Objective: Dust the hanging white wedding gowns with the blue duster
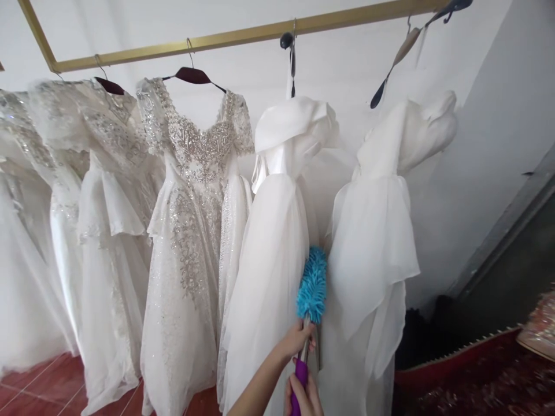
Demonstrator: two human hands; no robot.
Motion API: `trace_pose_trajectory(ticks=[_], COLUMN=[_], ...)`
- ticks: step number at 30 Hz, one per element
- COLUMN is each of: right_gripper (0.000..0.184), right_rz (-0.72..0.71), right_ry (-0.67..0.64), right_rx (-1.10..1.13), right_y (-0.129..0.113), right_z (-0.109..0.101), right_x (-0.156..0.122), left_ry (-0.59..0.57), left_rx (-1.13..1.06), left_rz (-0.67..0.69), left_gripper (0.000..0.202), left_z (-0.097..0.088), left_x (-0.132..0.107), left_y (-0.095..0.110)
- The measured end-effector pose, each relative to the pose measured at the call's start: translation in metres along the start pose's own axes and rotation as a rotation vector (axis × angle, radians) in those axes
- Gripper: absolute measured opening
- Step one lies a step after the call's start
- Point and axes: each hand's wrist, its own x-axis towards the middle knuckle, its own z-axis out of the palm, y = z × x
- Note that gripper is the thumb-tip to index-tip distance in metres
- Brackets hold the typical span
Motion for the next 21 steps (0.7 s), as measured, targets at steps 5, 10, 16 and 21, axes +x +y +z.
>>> trace_pose_trajectory(ticks=[5,10,16,21], right_gripper=[0.052,0.052,0.054,0.058], right_rz=[-0.109,-0.139,-0.159,-0.077], right_ry=[-0.06,-0.132,-0.149,-0.134], right_rx=[-0.027,-0.093,-0.13,-0.12], right_y=[-0.073,-0.099,-0.083,-0.038], right_z=[0.0,-0.01,-0.016,-0.022], right_x=[-0.032,-0.042,-0.041,-0.037], left_ry=[-0.033,-0.056,-0.001,0.064], left_rx=[-0.006,-0.01,-0.023,-0.052], left_rz=[0.214,0.336,0.318,0.205], left_gripper=[0.044,0.049,0.05,0.053], left_z=[0.018,0.029,0.027,0.023], left_x=[-0.032,-0.062,-0.064,-0.055], left_y=[0.078,0.127,0.109,0.055])
